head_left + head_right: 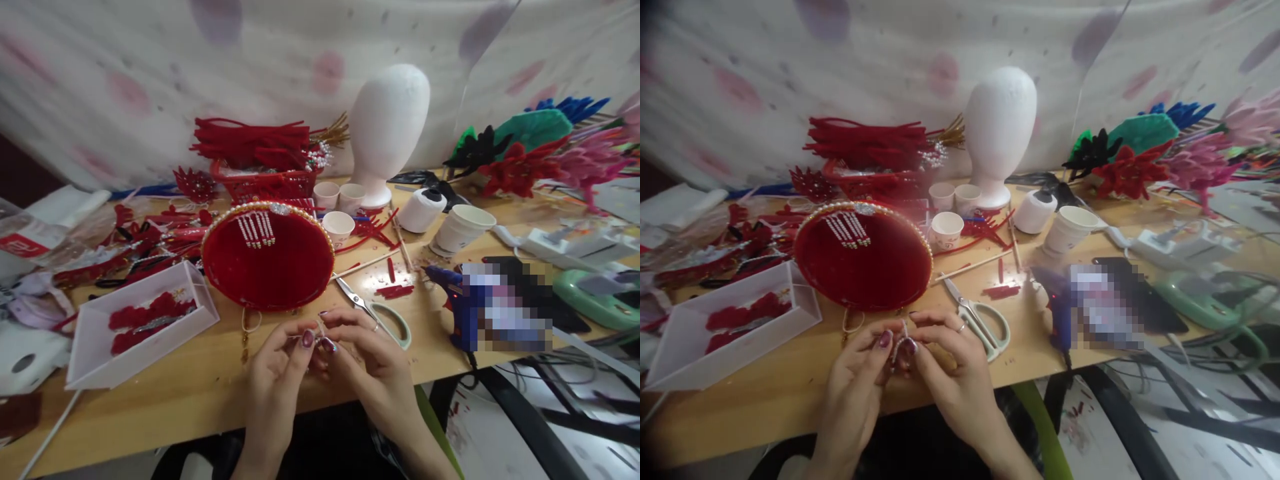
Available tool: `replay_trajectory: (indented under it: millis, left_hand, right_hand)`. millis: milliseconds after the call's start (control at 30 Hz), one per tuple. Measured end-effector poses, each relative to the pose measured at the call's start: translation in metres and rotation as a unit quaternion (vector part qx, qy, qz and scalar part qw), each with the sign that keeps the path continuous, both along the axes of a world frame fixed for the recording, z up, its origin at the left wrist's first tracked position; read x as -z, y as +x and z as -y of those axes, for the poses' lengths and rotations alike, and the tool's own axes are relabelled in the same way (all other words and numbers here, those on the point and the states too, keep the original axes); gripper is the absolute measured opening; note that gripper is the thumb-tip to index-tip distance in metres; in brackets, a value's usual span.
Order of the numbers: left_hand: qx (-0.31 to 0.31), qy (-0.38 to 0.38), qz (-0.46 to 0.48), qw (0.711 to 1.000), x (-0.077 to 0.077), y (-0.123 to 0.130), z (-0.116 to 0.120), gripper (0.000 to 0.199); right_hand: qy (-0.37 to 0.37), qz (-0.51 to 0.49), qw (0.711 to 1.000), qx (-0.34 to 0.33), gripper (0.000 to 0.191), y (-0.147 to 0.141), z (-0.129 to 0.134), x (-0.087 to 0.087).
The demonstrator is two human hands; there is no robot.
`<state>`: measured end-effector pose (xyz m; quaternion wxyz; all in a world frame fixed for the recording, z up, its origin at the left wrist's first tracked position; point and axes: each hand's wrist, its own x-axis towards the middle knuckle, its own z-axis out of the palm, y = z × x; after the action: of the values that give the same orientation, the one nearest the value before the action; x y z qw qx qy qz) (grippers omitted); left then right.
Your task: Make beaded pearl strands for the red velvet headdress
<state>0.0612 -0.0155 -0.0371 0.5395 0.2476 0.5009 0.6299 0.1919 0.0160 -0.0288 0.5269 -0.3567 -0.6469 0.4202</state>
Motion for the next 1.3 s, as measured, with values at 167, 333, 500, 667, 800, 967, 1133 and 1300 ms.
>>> replay_trajectory:
  millis: [167,333,500,667,800,967,1133,1300]
  left_hand:
    - [0.038,-0.035,-0.017,0.999,0.0,-0.001,-0.008,0.042]
    - [0.008,-0.016,-0.04,0.999,0.003,0.003,-0.012,0.024]
    - [0.038,-0.035,-0.033,0.998,-0.003,0.003,-0.012,0.037]
    - [0.061,0.001,0.003,0.998,-0.007,0.005,-0.013,0.027]
    - [0.005,-0.025,0.048,0.999,0.0,0.008,-0.01,0.031]
    - [-0.05,-0.024,0.008,0.998,0.006,0.009,-0.004,0.034]
    - [-0.065,-0.024,0.001,0.998,0.006,0.006,-0.004,0.034]
    - [-0.075,-0.02,0.032,0.996,0.008,0.003,-0.008,0.036]
  right_hand:
    - [-0.047,-0.008,0.997,-0.057,0.029,0.002,-0.006,0.0]
    - [-0.07,-0.014,0.993,-0.09,0.029,0.004,-0.009,0.002]
    - [-0.082,0.002,0.991,-0.109,0.021,0.009,-0.011,0.003]
    - [-0.084,0.004,0.991,-0.106,0.022,0.014,-0.009,0.003]
    - [-0.083,0.002,0.992,-0.093,0.02,0.015,-0.006,0.006]
    - [-0.08,0.003,0.992,-0.094,0.02,0.012,-0.007,0.007]
    - [-0.042,0.085,0.994,-0.048,0.022,0.029,0.001,0.003]
    - [0.11,0.111,0.928,0.338,0.036,0.078,0.01,0.018]
